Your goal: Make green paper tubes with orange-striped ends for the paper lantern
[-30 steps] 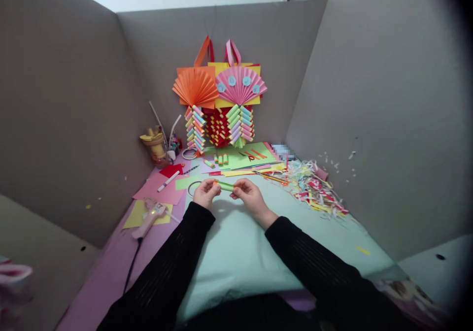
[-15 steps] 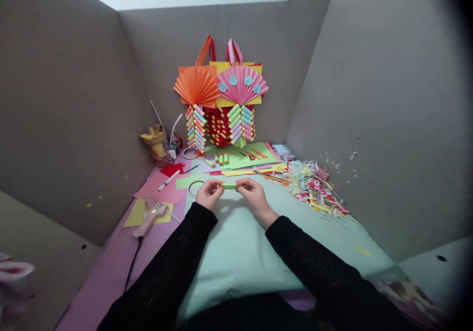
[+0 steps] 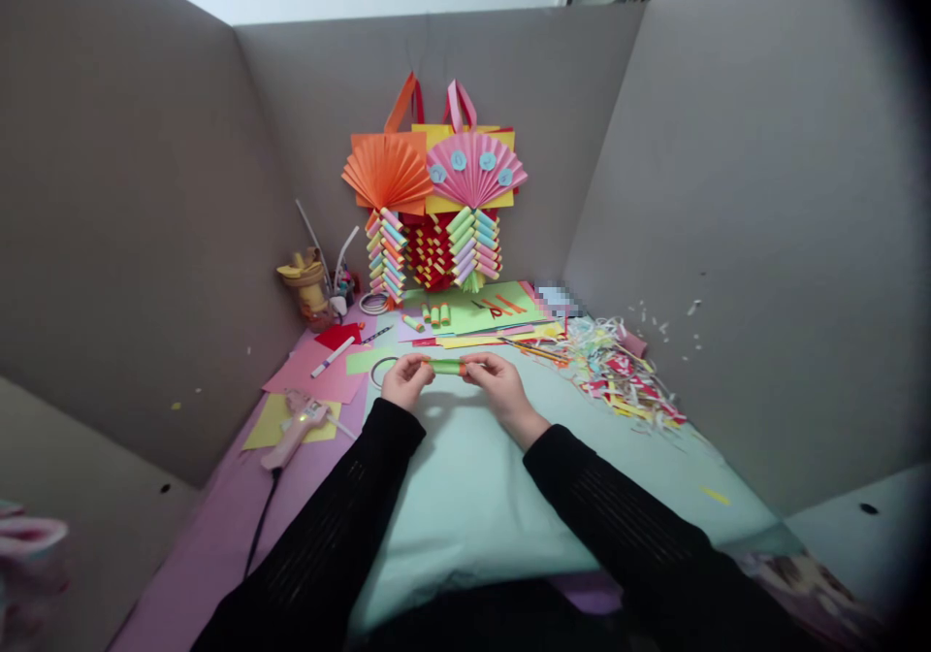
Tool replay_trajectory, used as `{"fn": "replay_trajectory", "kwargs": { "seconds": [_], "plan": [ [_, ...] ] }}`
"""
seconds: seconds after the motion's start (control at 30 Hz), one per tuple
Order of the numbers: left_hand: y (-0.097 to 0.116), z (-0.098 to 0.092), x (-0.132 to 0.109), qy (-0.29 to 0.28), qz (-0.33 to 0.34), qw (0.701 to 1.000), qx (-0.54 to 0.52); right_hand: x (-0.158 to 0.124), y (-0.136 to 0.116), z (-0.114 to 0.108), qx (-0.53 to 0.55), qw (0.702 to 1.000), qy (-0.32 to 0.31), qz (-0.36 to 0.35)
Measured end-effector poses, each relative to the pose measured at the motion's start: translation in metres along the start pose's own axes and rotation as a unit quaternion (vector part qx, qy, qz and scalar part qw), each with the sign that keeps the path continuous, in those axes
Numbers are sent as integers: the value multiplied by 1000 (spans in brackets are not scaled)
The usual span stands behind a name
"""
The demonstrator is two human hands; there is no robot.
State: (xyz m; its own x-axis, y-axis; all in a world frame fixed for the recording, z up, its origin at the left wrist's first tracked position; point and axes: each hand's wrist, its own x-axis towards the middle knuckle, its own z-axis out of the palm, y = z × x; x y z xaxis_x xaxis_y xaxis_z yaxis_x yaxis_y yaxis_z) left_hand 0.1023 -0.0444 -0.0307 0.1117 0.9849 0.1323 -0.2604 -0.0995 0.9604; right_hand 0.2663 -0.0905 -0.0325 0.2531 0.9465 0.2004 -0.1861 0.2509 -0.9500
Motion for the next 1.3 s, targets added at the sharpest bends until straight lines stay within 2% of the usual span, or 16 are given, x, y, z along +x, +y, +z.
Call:
{"fn": "replay_trajectory", "kwargs": {
  "seconds": [0.23, 0.57, 0.77, 1.0, 1.3],
  "plan": [
    [0, 0, 2, 24, -69, 997, -40, 3, 5, -3, 21, 999, -38, 24],
    [0, 3, -2, 21, -105, 992, -71, 4, -2, -8, -24, 997, -75, -13],
    [-3, 5, -3, 18, -115, 990, -83, 3, -7, -8, -46, 995, -74, -41],
    [-2, 4, -3, 14, -118, 989, -86, 4, -9, -9, -62, 994, -86, -31],
    [-4, 9, -7, 15, -118, 989, -86, 6, -10, -10, -76, 994, -68, -48]
  ]
}}
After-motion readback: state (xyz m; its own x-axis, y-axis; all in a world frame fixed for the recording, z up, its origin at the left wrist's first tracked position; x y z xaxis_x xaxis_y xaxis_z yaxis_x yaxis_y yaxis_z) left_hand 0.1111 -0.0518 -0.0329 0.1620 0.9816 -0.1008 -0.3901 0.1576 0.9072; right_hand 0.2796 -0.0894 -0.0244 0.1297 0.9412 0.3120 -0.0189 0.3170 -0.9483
